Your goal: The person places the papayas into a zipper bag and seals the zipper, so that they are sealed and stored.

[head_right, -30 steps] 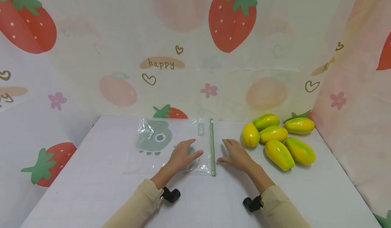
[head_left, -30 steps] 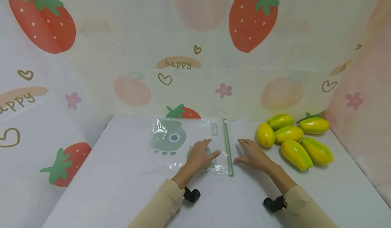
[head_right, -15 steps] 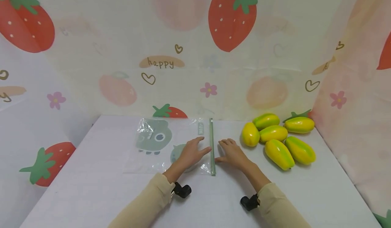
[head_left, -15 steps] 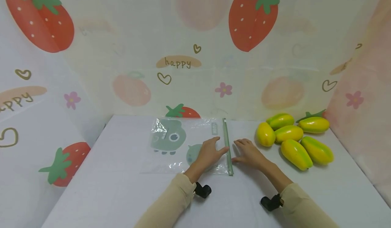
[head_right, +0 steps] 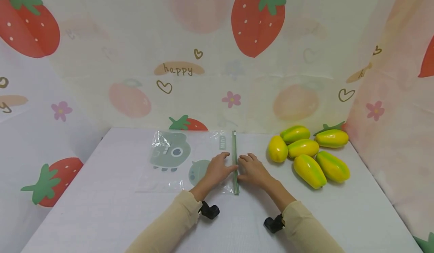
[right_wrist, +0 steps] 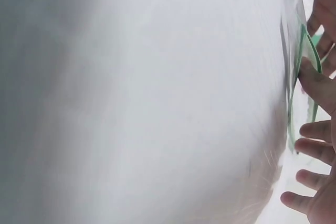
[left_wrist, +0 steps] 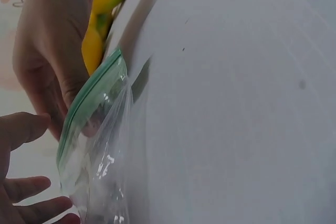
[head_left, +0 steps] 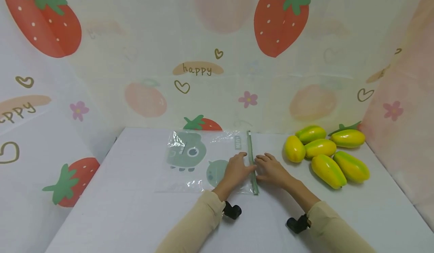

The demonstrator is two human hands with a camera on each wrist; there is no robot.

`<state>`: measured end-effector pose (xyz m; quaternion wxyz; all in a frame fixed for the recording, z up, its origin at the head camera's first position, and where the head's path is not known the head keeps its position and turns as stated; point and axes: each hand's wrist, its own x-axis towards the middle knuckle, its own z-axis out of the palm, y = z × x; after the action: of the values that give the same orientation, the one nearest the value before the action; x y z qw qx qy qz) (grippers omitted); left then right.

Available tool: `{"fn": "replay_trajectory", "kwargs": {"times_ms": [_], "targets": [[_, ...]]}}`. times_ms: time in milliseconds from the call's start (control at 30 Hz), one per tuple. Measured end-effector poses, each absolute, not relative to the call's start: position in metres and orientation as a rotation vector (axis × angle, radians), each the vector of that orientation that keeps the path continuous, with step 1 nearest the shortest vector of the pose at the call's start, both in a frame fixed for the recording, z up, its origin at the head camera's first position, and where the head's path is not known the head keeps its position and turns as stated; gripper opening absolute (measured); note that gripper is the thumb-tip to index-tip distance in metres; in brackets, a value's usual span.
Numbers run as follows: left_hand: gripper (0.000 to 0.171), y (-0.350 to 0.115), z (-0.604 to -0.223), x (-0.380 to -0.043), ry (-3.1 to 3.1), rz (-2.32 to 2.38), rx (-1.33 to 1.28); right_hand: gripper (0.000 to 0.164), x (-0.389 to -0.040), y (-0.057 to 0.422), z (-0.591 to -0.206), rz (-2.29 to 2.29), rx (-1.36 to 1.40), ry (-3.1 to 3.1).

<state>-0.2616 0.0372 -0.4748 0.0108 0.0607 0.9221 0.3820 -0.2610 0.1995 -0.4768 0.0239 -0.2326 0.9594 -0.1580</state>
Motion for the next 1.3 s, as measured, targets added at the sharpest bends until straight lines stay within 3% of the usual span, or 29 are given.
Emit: {"fn": "replay_trajectory", "kwargs": {"times_ms": [433,833,1100,1300], "targets": [[0.061,0.045,-0.472,-0.255,2.988,1.007,0.137,0.059,-0.258,0.195,-0.476,-0.439,-0.765,2.985],[0.061,0.041,-0.472,-0.256,3.028,0.897,0.306,0.064,-0.260,0.192,-0.474,-0.339,-0.765,2.915],[0.029,0.036,-0.475,-0.256,3.094,0.566,0.481,0.064,-0.258,0.192,-0.470,-0.330,-0.788,2.914],[0.033,0.034,-0.476,-0.257,3.034,0.372,0.522,0.066,-0.256,0.192,-0.469,-0.322,-0.775,2.913]]}}
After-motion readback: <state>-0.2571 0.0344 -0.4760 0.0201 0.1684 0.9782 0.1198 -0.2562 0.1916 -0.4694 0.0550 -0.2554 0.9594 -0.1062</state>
